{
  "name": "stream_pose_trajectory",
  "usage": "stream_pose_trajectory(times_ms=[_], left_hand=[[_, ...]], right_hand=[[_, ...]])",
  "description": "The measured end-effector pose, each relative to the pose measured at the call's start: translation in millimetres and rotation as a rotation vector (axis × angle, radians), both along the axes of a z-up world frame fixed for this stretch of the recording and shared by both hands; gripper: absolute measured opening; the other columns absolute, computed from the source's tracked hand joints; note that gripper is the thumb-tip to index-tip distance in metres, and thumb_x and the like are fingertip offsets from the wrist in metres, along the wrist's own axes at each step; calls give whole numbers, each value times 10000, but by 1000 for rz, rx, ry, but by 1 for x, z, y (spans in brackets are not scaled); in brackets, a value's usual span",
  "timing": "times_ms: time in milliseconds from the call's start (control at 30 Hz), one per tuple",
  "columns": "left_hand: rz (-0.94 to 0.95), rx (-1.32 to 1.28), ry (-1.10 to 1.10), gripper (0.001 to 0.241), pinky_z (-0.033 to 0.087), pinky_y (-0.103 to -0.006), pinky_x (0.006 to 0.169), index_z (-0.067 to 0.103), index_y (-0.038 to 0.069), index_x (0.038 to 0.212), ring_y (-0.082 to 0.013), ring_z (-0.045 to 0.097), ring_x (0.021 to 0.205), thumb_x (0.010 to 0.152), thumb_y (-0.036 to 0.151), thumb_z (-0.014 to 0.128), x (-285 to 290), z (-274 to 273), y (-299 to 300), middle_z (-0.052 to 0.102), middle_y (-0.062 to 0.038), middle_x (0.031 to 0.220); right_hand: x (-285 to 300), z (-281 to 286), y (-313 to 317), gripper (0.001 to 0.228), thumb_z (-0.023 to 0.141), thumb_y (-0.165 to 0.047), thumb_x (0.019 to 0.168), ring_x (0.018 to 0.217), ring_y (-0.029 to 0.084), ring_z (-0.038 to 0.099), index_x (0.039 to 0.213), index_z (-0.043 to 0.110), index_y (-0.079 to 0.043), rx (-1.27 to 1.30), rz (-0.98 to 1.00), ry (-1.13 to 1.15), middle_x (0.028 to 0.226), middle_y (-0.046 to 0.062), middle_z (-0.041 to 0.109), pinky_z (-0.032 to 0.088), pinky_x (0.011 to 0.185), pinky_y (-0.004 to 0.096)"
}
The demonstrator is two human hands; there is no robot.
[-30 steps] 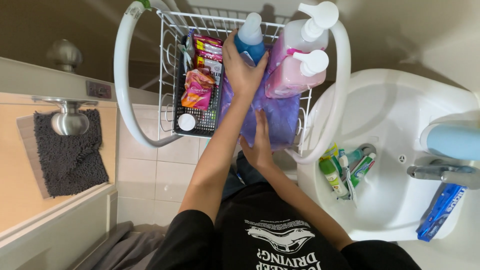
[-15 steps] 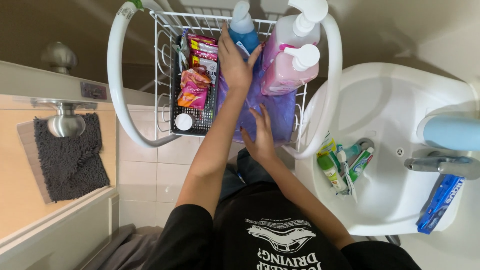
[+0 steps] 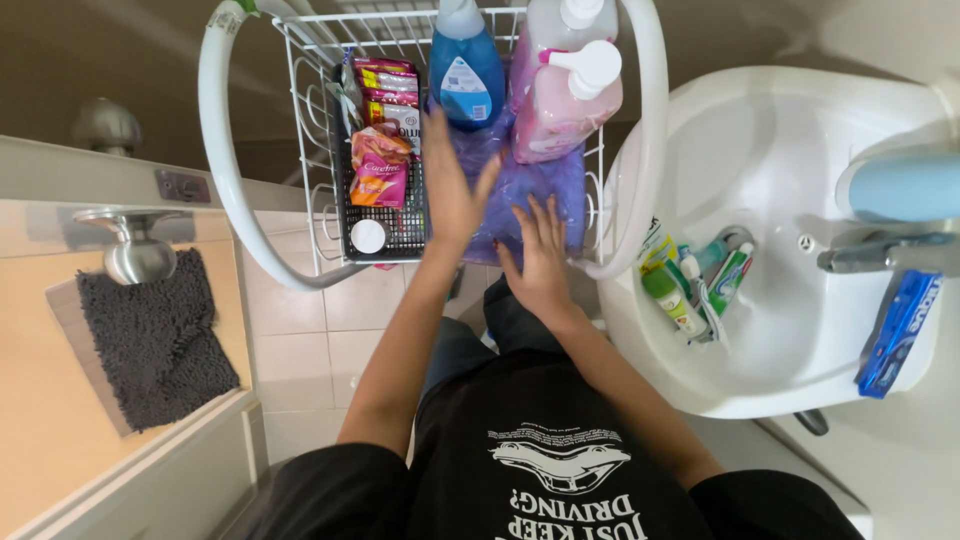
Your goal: The person organizes various bathroom items into a white wire basket. They place a purple plastic bag, a small orange packet, a white bottle, a pink bottle, a blue bottle, and a red bottle into the basket, arranging them to fit. The person also picks up a white bottle from the floor and places it in the basket.
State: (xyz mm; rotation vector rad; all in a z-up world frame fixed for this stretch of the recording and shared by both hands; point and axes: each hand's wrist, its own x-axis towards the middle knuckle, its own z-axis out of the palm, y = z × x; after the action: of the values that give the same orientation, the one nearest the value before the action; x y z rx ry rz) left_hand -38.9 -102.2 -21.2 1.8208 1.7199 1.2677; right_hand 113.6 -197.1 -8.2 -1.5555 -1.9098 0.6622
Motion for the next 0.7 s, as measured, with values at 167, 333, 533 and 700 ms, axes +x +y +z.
stream_pose_trajectory(times_ms=[167, 333, 533, 700], left_hand=[[-192, -217, 316, 898, 159, -600, 1257, 208, -16, 1610, -467, 152, 1564, 970, 421, 661, 7, -33, -61, 199, -271, 1669], [-248, -297, 464, 883, 118, -624, 1244, 161, 14, 1634, -430, 52, 1584, 1008, 504, 547, -3, -72, -71, 106, -242, 1701], [-322, -412, 448, 867, 17, -583, 1258, 33, 21, 1644, -408, -51, 1586, 1061, 521, 432, -7, -95, -58, -16, -223, 1717], [-308, -486, 493, 836, -27, -551, 1269, 0, 40, 1651, -373, -81, 1597, 1081, 532, 362, -3, -106, -52, -39, -196, 1729]], right_hand=[[4, -42, -5, 685, 710, -261, 939, 1528, 575, 93, 1565, 444, -176, 26, -16, -222, 1662, 301, 193, 144, 1219, 663], [5, -59, -1, 720, 681, -316, 977, 1541, 575, 42, 1622, 386, -190, -4, 10, -262, 1688, 300, 108, 131, 1228, 670], [10, -87, 14, 713, 623, -412, 1019, 1547, 553, -30, 1644, 335, -226, -67, 48, -301, 1701, 284, 18, 110, 1236, 662], [16, -106, 26, 780, 642, -446, 975, 1548, 533, -111, 1647, 280, -284, -183, 98, -286, 1698, 263, -89, 87, 1232, 653]])
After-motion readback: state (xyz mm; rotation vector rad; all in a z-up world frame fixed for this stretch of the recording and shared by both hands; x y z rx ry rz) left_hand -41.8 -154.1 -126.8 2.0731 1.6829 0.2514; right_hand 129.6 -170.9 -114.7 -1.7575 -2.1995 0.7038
